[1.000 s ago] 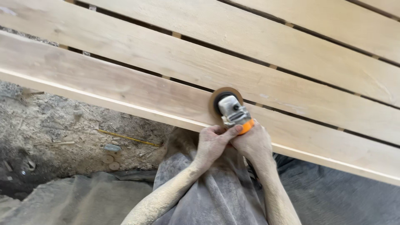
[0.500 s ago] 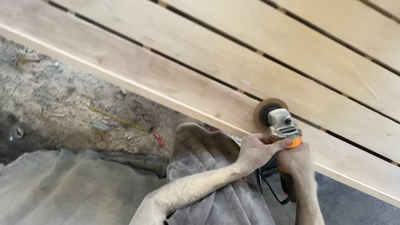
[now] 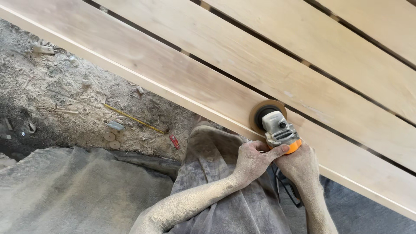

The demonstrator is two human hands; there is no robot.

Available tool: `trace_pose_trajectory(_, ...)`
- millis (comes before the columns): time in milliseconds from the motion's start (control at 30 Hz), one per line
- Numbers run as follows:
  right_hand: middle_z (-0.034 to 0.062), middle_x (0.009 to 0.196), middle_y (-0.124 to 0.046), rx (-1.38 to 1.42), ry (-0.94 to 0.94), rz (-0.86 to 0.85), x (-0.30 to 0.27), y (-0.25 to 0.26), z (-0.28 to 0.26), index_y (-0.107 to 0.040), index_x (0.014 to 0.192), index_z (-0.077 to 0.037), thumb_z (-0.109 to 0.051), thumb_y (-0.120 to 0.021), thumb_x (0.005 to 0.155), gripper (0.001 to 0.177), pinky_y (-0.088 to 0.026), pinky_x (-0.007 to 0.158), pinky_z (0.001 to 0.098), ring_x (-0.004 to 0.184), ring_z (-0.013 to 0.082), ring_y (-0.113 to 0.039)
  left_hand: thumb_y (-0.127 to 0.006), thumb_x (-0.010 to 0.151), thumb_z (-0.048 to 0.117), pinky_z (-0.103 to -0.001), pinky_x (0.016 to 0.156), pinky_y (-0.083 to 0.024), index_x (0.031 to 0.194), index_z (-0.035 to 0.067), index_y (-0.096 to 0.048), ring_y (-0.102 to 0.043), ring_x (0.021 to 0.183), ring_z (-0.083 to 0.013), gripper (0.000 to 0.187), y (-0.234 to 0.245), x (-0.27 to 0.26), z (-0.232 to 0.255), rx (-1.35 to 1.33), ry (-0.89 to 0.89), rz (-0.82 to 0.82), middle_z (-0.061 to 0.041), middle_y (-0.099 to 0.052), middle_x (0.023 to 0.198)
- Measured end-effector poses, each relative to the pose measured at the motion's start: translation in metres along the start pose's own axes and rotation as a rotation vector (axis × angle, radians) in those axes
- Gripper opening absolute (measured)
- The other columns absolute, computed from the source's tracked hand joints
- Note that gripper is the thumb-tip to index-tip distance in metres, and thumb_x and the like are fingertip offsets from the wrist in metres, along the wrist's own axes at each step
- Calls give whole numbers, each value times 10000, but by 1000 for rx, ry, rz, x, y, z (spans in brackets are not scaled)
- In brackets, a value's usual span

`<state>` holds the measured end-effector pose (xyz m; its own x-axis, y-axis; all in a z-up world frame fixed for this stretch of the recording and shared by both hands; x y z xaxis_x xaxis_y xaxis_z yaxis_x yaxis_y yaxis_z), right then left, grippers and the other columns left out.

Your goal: The person uses an angle grinder with a sanding disc to smooth the surface of wooden planks arranged on a workbench. The person sits on the floor during the task and moves the tool along the length of the planks.

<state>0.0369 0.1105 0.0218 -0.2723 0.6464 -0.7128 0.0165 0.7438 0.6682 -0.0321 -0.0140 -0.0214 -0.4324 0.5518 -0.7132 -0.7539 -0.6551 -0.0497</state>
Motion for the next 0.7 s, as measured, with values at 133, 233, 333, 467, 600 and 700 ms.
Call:
trace_pose_trajectory(133,162,855,-786,-2,49,-3,-1,-5,-25,-742,1016,-75,-284,-805,709,377,-607,730,448,843,312,-783,-843,805,540,-203,524,-527,725,5,-701,-642,594,-54,559,19,1,3,-110,31,-5,-20,-674,645)
trace_pose_trajectory(233,162,844,-781,-67,82,-5,1,-10,-45,-737,1011,-83,-301,-805,727,364,-608,732,449,830,320,-778,-848,810,513,-194,521,-522,730,16,-701,-641,587,-47,525,35,4,5,-132,46,9,-12,-681,640)
trace_pose_trajectory(333,146,825,-786,-88,57,-43,2,-15,-65,-733,984,-86,-279,-801,711,341,-618,734,440,811,310,-786,-849,818,494,-194,523,-526,744,14,-699,-649,591,-48,508,53,6,8,-172,78,20,-15,-690,647)
trace_pose_trajectory(467,155,824,-777,-104,67,-56,3,-19,-97,-724,974,-75,-280,-822,695,360,-611,744,451,816,326,-775,-850,826,461,-195,546,-543,788,12,-718,-670,632,-45,469,79,9,18,-191,46,75,-21,-715,697)
trace_pose_trajectory(600,140,828,-784,-121,101,-96,6,-25,-126,-712,1005,-92,-329,-829,686,414,-619,759,440,820,315,-784,-839,837,437,-191,594,-565,860,25,-733,-688,675,-43,426,102,11,27,-262,50,88,-26,-733,751)
trace_pose_trajectory(700,142,838,-779,-144,157,-81,9,-30,-148,-700,1036,-100,-392,-807,718,445,-614,765,449,836,318,-779,-837,835,426,-202,600,-570,875,13,-727,-691,675,-53,429,119,12,33,-318,41,135,-32,-735,763)
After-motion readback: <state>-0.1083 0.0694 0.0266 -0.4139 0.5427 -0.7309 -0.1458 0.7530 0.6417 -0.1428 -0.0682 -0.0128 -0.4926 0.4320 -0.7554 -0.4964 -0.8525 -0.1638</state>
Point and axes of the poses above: each hand's wrist, its own x-axis towards the middle knuckle, its own y-axis out of the back of the hand, z = x × y, the point moved 4 cm from there along x, towards the middle knuckle
